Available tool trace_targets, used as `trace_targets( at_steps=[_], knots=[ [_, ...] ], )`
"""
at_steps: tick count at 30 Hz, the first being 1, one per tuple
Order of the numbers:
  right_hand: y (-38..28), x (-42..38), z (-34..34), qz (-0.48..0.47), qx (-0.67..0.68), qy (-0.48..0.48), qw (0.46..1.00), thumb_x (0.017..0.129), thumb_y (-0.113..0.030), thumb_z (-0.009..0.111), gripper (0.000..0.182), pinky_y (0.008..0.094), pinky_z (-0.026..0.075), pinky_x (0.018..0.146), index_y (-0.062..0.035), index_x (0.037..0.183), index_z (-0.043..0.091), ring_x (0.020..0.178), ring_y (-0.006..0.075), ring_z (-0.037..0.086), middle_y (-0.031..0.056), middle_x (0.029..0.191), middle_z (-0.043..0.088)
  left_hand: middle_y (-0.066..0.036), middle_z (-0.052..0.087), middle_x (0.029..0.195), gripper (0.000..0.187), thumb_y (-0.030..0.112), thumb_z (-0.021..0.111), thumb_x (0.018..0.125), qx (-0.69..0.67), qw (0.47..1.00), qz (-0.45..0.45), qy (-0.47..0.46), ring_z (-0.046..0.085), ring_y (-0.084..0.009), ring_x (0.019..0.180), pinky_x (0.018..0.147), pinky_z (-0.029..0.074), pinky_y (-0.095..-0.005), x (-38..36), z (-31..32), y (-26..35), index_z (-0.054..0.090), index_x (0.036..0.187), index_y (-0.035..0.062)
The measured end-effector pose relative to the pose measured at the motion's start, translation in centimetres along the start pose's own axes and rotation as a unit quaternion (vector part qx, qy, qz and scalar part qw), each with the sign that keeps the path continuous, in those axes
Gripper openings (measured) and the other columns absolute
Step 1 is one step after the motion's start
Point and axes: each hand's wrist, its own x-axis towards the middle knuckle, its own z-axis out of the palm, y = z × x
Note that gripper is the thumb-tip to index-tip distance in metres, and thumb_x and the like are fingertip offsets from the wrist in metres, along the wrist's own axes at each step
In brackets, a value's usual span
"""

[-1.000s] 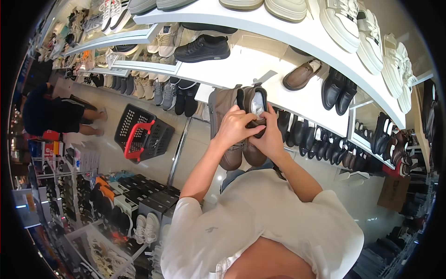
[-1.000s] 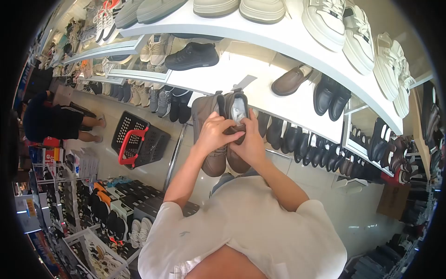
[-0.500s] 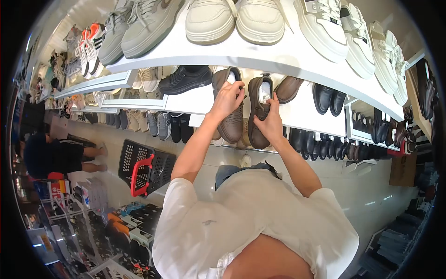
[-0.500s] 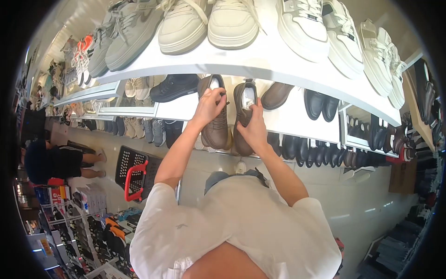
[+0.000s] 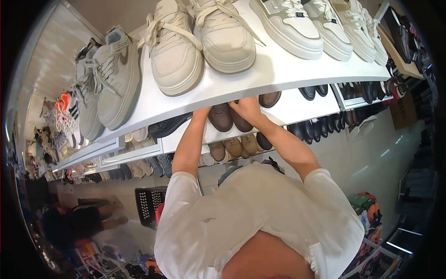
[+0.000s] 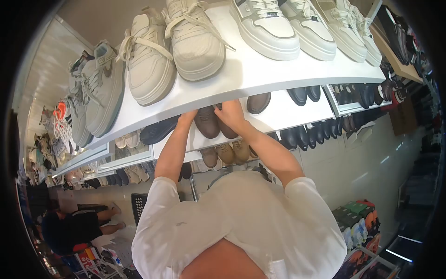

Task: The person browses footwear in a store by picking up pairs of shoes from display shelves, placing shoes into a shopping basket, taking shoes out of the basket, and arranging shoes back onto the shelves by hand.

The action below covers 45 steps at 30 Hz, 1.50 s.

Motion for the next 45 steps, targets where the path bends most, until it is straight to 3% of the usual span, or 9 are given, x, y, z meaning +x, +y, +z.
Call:
trace_targets(
  at_steps=[2,6,9,11,14,17,37,43,45],
  knots=[
    [1.1,1.3,1.1,0.008,-0.017,-0.001,1.000,0.073,-0.014,0.072,0.040,0.0493,0.046,0.091,0.0009,0.109,0.063,0.103,0.0450,0.055,0.0240,0.107,0.061,-0.023,0.065,0.115,0.035,0.026,0.054,0.094,-0.019,0.980,-0.139,-0.138,0.060,-0.0399,0.108,0.095,0.045,-0.0466,0.7,-1.9,1.5,0.066,0.115,0.0012],
    [4.2,1.8,2.0,-0.007,-0.003,-0.050,0.999,0.076,-0.023,0.074,0.047,0.0490,0.045,0.093,0.0005,0.115,0.061,0.108,0.0447,0.054,0.0252,0.115,0.059,-0.025,0.061,0.123,0.041,0.030,0.062,0.091,0.004,0.960,-0.110,-0.257,0.054,-0.0417,0.116,0.100,0.040,-0.0482,-0.6,-2.5,3.7,0.064,0.117,-0.0015],
    [5.1,-0.5,3.9,0.020,-0.017,-0.012,1.000,0.075,-0.028,0.077,0.066,0.0501,0.041,0.098,0.0035,0.126,0.048,0.116,0.0460,0.048,0.0281,0.125,0.050,-0.030,0.052,0.130,0.069,0.033,0.075,0.081,-0.020,0.989,-0.135,-0.063,0.047,-0.0463,0.123,0.104,0.035,-0.0525,-3.6,-4.2,8.8,0.050,0.131,-0.0064],
    [4.3,-2.5,4.9,0.076,-0.054,0.033,0.995,0.074,-0.031,0.079,0.090,0.0513,0.036,0.104,0.0061,0.139,0.030,0.125,0.0474,0.040,0.0309,0.137,0.038,-0.036,0.037,0.139,0.104,0.031,0.085,0.070,0.090,0.982,-0.167,-0.007,0.035,-0.0503,0.130,0.108,0.030,-0.0564,-6.8,-1.9,9.2,0.025,0.144,-0.0103],
    [2.7,-5.0,6.0,0.157,-0.036,0.069,0.984,0.074,-0.030,0.080,0.108,0.0543,0.028,0.112,0.0076,0.150,0.013,0.139,0.0472,0.028,0.0325,0.148,0.027,-0.036,0.026,0.144,0.119,0.028,0.086,0.068,0.016,0.982,-0.189,-0.016,0.028,-0.0492,0.135,0.111,0.027,-0.0551,-8.8,0.9,7.1,0.006,0.148,-0.0090],
    [2.9,-4.0,6.1,0.177,-0.034,0.053,0.982,0.074,-0.029,0.080,0.106,0.0538,0.027,0.113,0.0071,0.149,0.014,0.138,0.0463,0.028,0.0313,0.148,0.027,-0.036,0.027,0.145,0.113,0.026,0.084,0.069,-0.051,0.962,-0.262,-0.052,0.027,-0.0492,0.136,0.113,0.025,-0.0549,-7.7,-0.5,7.6,0.010,0.147,-0.0122],
    [2.3,-3.9,5.1,0.196,-0.073,0.073,0.975,0.072,-0.032,0.080,0.109,0.0484,0.031,0.113,0.0005,0.153,0.015,0.136,0.0447,0.034,0.0277,0.149,0.031,-0.041,0.022,0.142,0.121,0.037,0.084,0.071,0.044,0.980,-0.179,-0.071,0.029,-0.0550,0.131,0.109,0.030,-0.0576,-8.7,0.9,5.2,0.005,0.145,-0.0170],
    [2.4,-7.4,6.0,0.230,-0.046,0.058,0.970,0.073,-0.030,0.080,0.109,0.0470,0.032,0.114,0.0091,0.149,0.012,0.137,0.0466,0.033,0.0322,0.148,0.029,-0.040,0.018,0.146,0.134,0.044,0.086,0.068,0.014,0.972,-0.207,-0.108,0.025,-0.0522,0.136,0.113,0.029,-0.0534,-8.5,-0.1,5.6,-0.004,0.145,-0.0168],
    [1.8,-10.0,6.3,0.226,-0.130,0.074,0.963,0.077,-0.025,0.078,0.100,0.0443,0.034,0.113,0.0124,0.146,0.016,0.133,0.0452,0.037,0.0325,0.143,0.032,-0.041,0.013,0.148,0.133,0.044,0.086,0.069,0.001,0.969,-0.220,-0.114,0.019,-0.0520,0.140,0.116,0.024,-0.0524,-9.3,-0.6,5.8,-0.004,0.146,-0.0167]
  ],
)
